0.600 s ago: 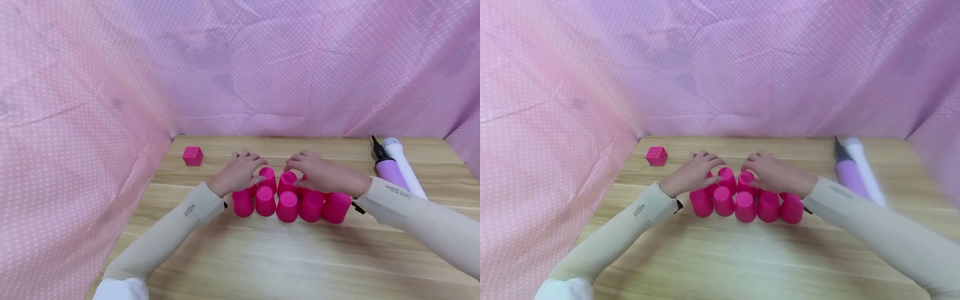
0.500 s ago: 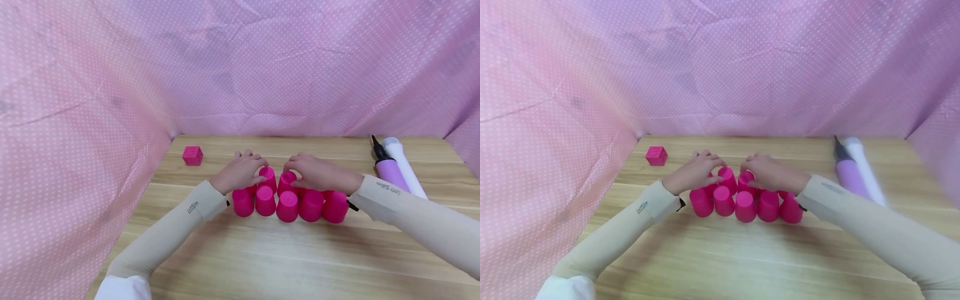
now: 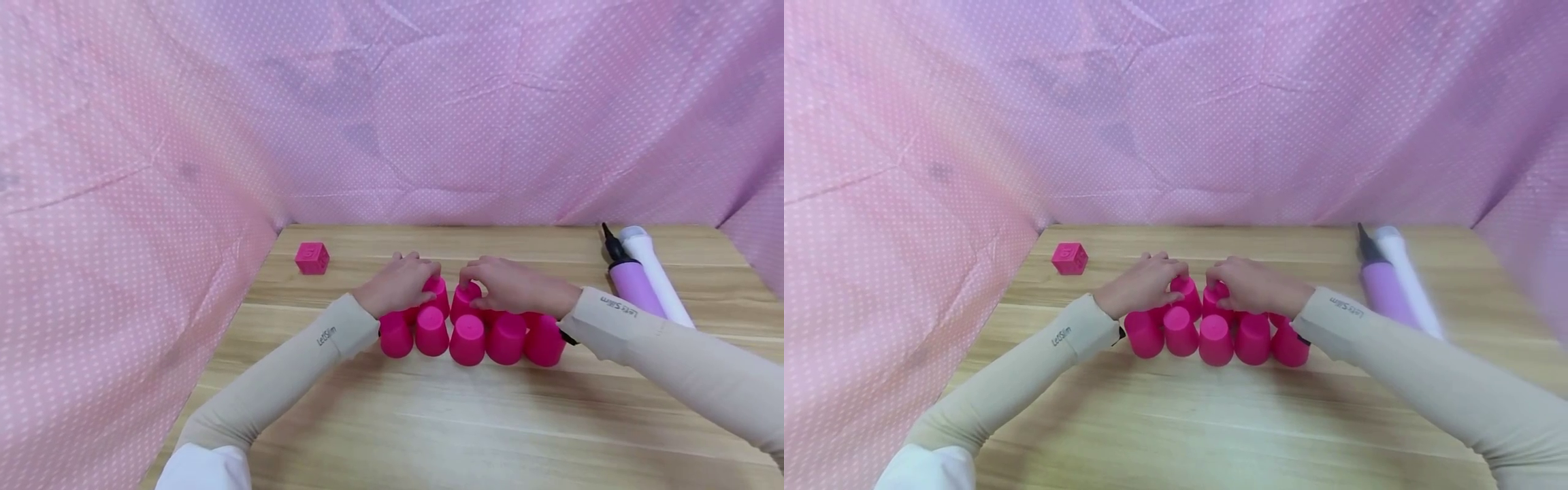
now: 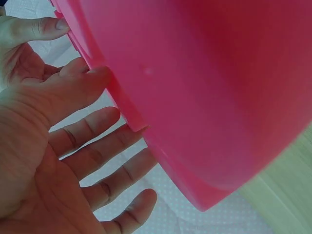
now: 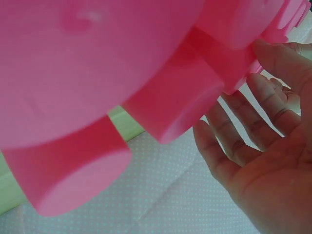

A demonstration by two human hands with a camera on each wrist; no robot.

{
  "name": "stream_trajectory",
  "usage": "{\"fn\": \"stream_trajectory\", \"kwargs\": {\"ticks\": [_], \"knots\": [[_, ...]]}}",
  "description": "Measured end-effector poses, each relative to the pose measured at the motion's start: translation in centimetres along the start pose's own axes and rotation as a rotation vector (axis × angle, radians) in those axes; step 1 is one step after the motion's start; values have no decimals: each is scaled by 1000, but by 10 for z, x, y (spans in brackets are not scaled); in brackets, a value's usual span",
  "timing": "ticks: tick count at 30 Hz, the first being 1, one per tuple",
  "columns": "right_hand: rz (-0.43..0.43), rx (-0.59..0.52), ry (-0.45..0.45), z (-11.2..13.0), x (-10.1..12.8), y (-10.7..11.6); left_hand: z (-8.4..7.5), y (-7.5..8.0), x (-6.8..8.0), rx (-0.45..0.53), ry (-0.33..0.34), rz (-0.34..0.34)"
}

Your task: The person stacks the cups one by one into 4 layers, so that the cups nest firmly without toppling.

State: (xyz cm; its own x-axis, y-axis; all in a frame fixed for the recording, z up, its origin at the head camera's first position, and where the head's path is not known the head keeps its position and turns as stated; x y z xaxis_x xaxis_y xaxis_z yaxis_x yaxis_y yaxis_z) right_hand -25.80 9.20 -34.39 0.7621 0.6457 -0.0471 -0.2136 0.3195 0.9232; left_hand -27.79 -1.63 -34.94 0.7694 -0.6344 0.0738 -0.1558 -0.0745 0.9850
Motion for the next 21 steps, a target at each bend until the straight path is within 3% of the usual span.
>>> {"fn": "stream_trajectory", "kwargs": {"ticks": [6,9,12,16,21], "knots": [[-53,-1,48,-2,-1,9,5,6,-4,-25,3,-34],[-102,-18,75,-3,-2,28,13,20,-6,-32,14,-74],[-158,-33,90,-8,-7,50,26,38,-9,21,31,-115],[-223,-23,43,-22,-22,70,43,52,-22,75,-4,-143],[-182,3,-61,-43,-44,70,58,51,-47,59,-74,-107]]}}
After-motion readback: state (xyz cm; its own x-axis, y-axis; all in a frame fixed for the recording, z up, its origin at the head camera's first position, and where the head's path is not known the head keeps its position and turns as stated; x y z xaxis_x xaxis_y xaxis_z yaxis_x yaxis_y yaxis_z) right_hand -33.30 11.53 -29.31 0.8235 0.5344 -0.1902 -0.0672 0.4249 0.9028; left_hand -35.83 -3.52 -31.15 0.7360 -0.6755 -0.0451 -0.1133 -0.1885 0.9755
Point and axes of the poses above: each hand's wrist, its own x-axis away from the middle knuckle, its own y-axis out of the back of the hand, z = x × y, the point moved 8 cm from there along -x, towards the middle knuckle, and after that the axes turned 5 degrees about -z, right-handed, at the moved point
